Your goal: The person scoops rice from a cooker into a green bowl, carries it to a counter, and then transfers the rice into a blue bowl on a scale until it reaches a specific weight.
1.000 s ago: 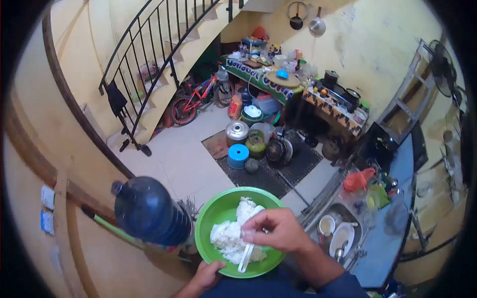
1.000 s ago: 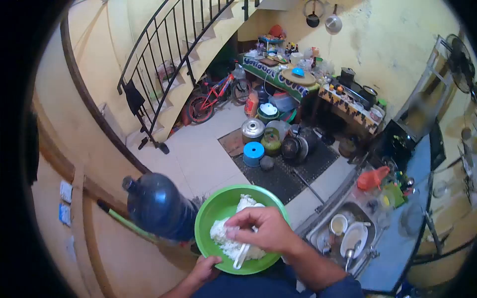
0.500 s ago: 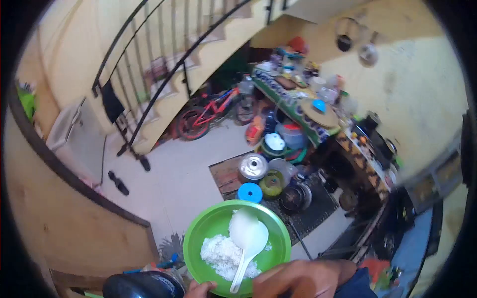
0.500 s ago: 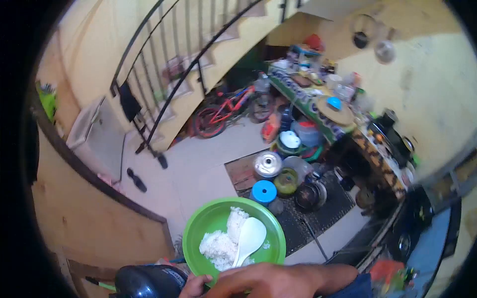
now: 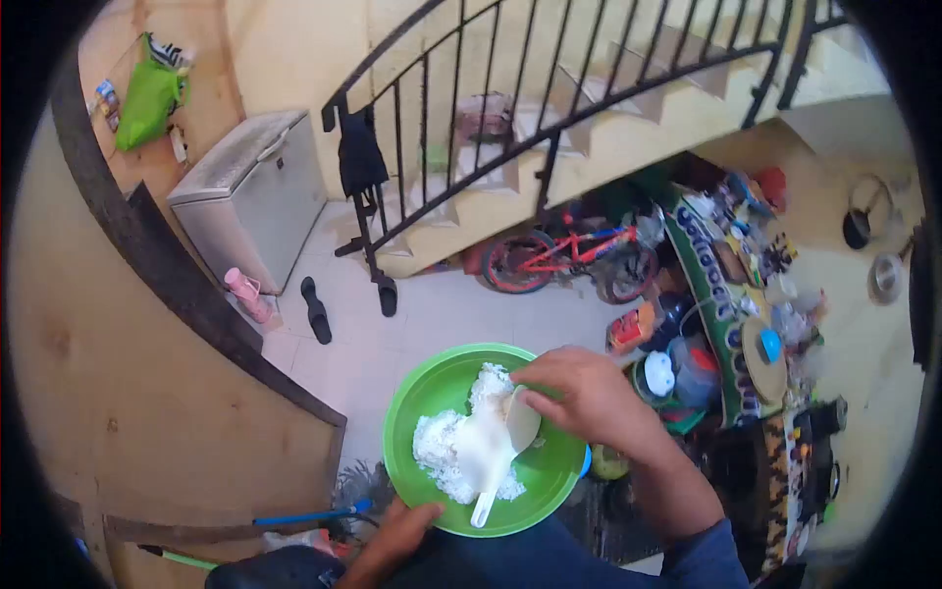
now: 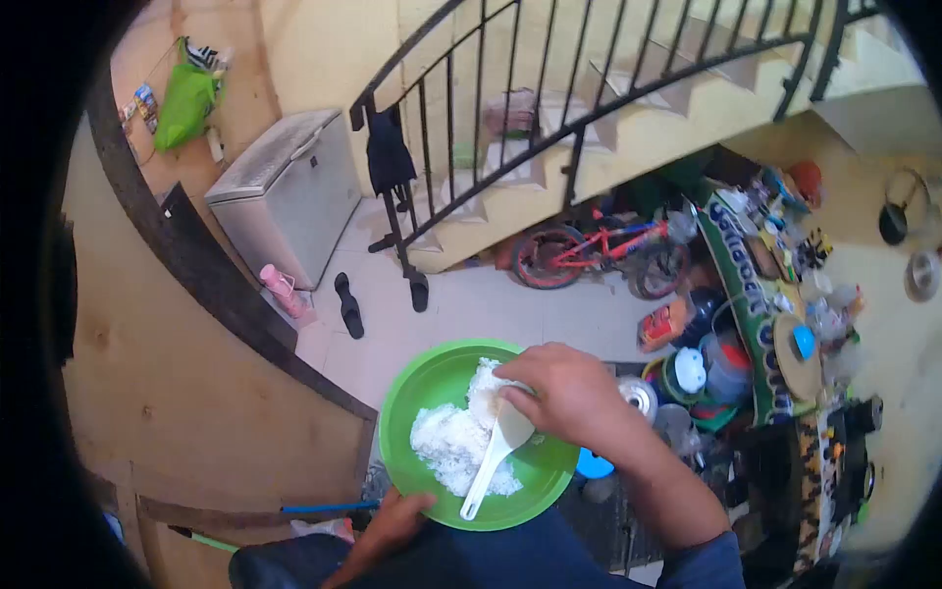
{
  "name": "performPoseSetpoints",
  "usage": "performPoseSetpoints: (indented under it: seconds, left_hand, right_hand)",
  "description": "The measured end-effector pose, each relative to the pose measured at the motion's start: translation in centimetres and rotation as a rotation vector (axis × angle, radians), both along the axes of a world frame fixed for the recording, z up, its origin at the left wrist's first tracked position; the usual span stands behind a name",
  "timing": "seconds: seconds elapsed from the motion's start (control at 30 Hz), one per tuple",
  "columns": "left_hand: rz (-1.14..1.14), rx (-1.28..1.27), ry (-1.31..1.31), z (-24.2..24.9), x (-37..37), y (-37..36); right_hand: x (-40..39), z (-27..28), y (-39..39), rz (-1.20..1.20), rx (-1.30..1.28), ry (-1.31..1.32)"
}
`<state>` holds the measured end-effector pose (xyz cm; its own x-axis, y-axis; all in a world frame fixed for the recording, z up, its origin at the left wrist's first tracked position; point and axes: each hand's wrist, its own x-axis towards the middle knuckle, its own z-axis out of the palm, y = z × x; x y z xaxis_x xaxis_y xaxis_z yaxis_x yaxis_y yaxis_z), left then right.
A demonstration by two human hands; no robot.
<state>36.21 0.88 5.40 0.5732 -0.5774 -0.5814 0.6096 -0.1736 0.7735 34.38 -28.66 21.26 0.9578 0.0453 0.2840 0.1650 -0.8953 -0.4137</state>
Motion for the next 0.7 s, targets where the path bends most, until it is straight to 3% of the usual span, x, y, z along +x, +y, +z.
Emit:
performPoseSetpoints:
  seconds: [0.1, 0.2, 0.27, 0.43, 0.5, 0.6, 0.7]
  left_hand:
    - [0.074, -0.025, -0.017, -0.9, 3.8, -3.4]
    - [0.157, -0.136, 0.005, 3.6, 8.8, -6.6]
    - [0.161, -0.071, -0.043, 1.6, 11.7, -7.0]
    - [0.346, -0.077, -0.154, -0.2, 17.6, -10.0]
    - [0.440, -0.081, -0.086, -0.5, 21.0, -11.2]
    - [0.594, -0.027, -0.087, -0.3, 24.4, -14.0]
    - [0.819, 0.017, -0.082, 1.5, 28.1, -15.8]
  right_hand:
    - [6.0, 0.2, -1.1, 0.076, -0.097, 0.117]
    - [13.0, -0.3, -2.1, 0.192, -0.337, 0.334]
    - [17.5, -1.7, -2.0, 0.249, -0.414, 0.352]
    - [28.3, -4.4, -2.8, 0.495, -0.567, 0.196]
    - [33.6, -5.0, -2.5, 0.564, -0.624, 0.117]
    - [41.2, -5.6, -3.1, 0.720, -0.573, -0.009]
    - [48.0, -5.1, -1.2, 0.894, -0.652, 0.065]
